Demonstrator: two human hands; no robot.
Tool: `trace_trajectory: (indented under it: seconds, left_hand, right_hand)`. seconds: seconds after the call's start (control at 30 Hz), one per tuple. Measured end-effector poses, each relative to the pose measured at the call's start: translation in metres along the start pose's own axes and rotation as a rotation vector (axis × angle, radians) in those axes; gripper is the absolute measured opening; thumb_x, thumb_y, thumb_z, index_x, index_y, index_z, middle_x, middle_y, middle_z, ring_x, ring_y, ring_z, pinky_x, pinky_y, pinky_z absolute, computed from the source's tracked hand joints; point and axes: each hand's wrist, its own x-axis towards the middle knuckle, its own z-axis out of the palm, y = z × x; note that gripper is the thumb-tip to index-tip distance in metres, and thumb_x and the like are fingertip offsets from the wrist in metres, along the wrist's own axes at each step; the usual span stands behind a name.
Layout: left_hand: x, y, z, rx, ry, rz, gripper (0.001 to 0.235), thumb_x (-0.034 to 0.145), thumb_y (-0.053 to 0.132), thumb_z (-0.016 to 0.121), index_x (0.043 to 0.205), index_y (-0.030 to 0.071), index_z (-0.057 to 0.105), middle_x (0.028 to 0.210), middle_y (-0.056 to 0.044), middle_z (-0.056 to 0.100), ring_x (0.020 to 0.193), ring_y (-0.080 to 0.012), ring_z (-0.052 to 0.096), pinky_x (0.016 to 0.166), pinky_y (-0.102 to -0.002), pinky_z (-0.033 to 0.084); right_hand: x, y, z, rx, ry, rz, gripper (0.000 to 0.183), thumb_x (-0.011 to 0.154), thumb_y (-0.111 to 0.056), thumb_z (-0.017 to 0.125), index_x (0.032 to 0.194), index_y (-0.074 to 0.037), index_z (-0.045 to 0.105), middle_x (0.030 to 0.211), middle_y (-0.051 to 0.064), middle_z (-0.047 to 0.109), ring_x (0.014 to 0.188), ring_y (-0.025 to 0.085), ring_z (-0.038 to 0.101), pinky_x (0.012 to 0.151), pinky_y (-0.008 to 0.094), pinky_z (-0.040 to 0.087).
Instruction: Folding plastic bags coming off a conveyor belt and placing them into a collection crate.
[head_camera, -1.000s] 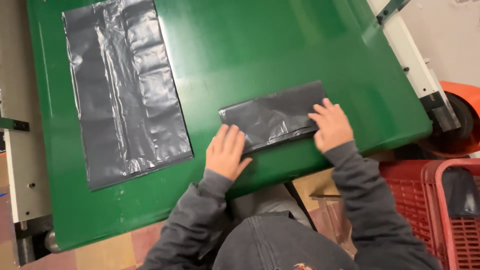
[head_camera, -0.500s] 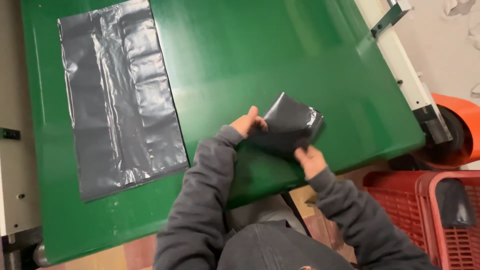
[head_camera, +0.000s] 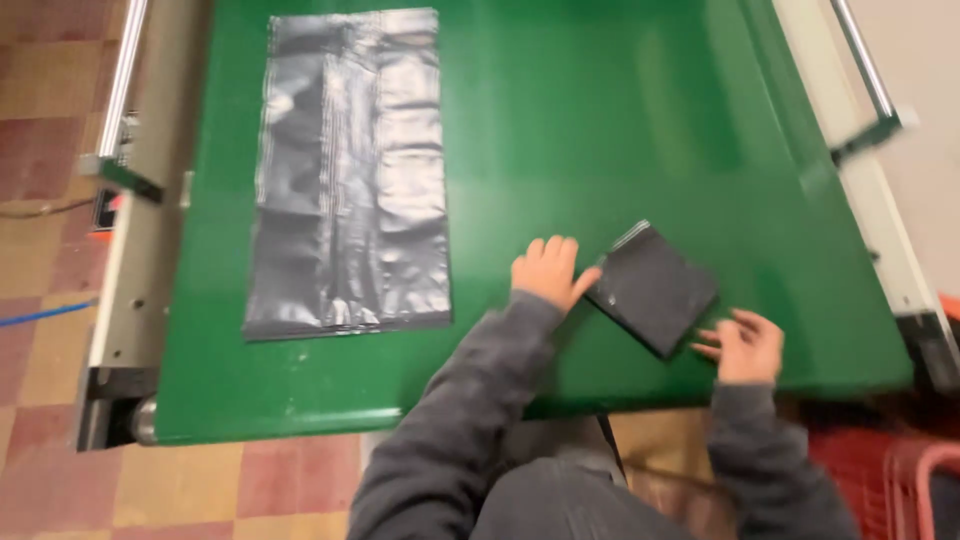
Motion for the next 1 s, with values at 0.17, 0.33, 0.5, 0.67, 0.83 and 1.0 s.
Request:
trace_trajectory:
  seconds: [0.17, 0.33, 0.5, 0.67, 0.83, 1.0]
  left_hand:
    - [-0.081, -0.078, -0.111, 0.186, 0.082, 0.01, 0.079, 0.075, 0.069, 0.072, 0.122, 0.007, 0.059, 0.133, -0.013, 0.057, 0.131, -0.0383, 0.044, 0.1, -0.061, 0.036]
    - [-0.146, -0.171, -0.115, 0.223, -0.028, -0.159, 0.106, 0.069, 0.071, 0.072, 0.148, 0.006, 0.043, 0.16, -0.016, 0.034, 0.151, -0.04, 0.016, 0.113, -0.068, 0.016]
    - [-0.151, -0.174, -0.104, 0.219, 0.079, -0.128, 0.089, 0.075, 0.062, 0.072, 0.145, 0.012, 0.049, 0.155, -0.011, 0.041, 0.149, -0.037, 0.025, 0.113, -0.064, 0.023]
    - [-0.133, -0.172, -0.088, 0.27, 0.247, -0.241, 0.042, 0.087, 0.042, 0.072, 0.122, 0.02, 0.063, 0.13, 0.0, 0.059, 0.132, -0.0281, 0.048, 0.098, -0.055, 0.04]
    - [-0.165, -0.133, -0.125, 0.271, 0.249, 0.03, 0.028, 0.081, 0.027, 0.072, 0.105, 0.016, 0.065, 0.105, -0.002, 0.062, 0.106, -0.0265, 0.058, 0.081, -0.046, 0.047]
    - [-0.252, -0.12, -0.188, 0.162, 0.082, -0.076, 0.039, 0.069, 0.014, 0.074, 0.107, 0.016, 0.067, 0.111, -0.001, 0.067, 0.111, -0.0254, 0.063, 0.082, -0.043, 0.051]
  right_hand:
    - [-0.062, -0.001, 0.118, 0.114, -0.146, -0.508, 0.035, 0.104, -0.014, 0.058, 0.134, 0.001, 0.045, 0.123, 0.013, 0.054, 0.11, 0.025, 0.06, 0.094, 0.053, 0.057]
    - [-0.062, 0.004, 0.267, 0.527, -0.858, -0.064, 0.064, 0.103, -0.033, 0.055, 0.156, -0.007, 0.032, 0.16, 0.011, 0.036, 0.151, 0.032, 0.034, 0.11, 0.062, 0.047]
    - [-0.039, -0.002, 0.341, 0.634, -0.948, 0.082, 0.065, 0.103, -0.033, 0.058, 0.158, -0.009, 0.034, 0.161, 0.011, 0.037, 0.15, 0.032, 0.035, 0.1, 0.057, 0.047]
    - [-0.046, -0.027, 0.353, 0.194, -1.073, -0.468, 0.075, 0.093, -0.009, 0.071, 0.158, -0.01, 0.032, 0.159, 0.01, 0.036, 0.15, 0.03, 0.035, 0.11, 0.05, 0.051]
    - [-0.063, -0.035, 0.305, -0.962, -0.567, -1.035, 0.024, 0.078, -0.009, 0.074, 0.101, -0.014, 0.075, 0.1, 0.008, 0.074, 0.096, 0.03, 0.068, 0.086, 0.038, 0.054]
    - [-0.094, -0.057, 0.194, -0.631, -0.839, -0.95, 0.028, 0.071, 0.001, 0.073, 0.098, -0.007, 0.074, 0.095, 0.009, 0.075, 0.087, 0.027, 0.072, 0.078, 0.035, 0.056]
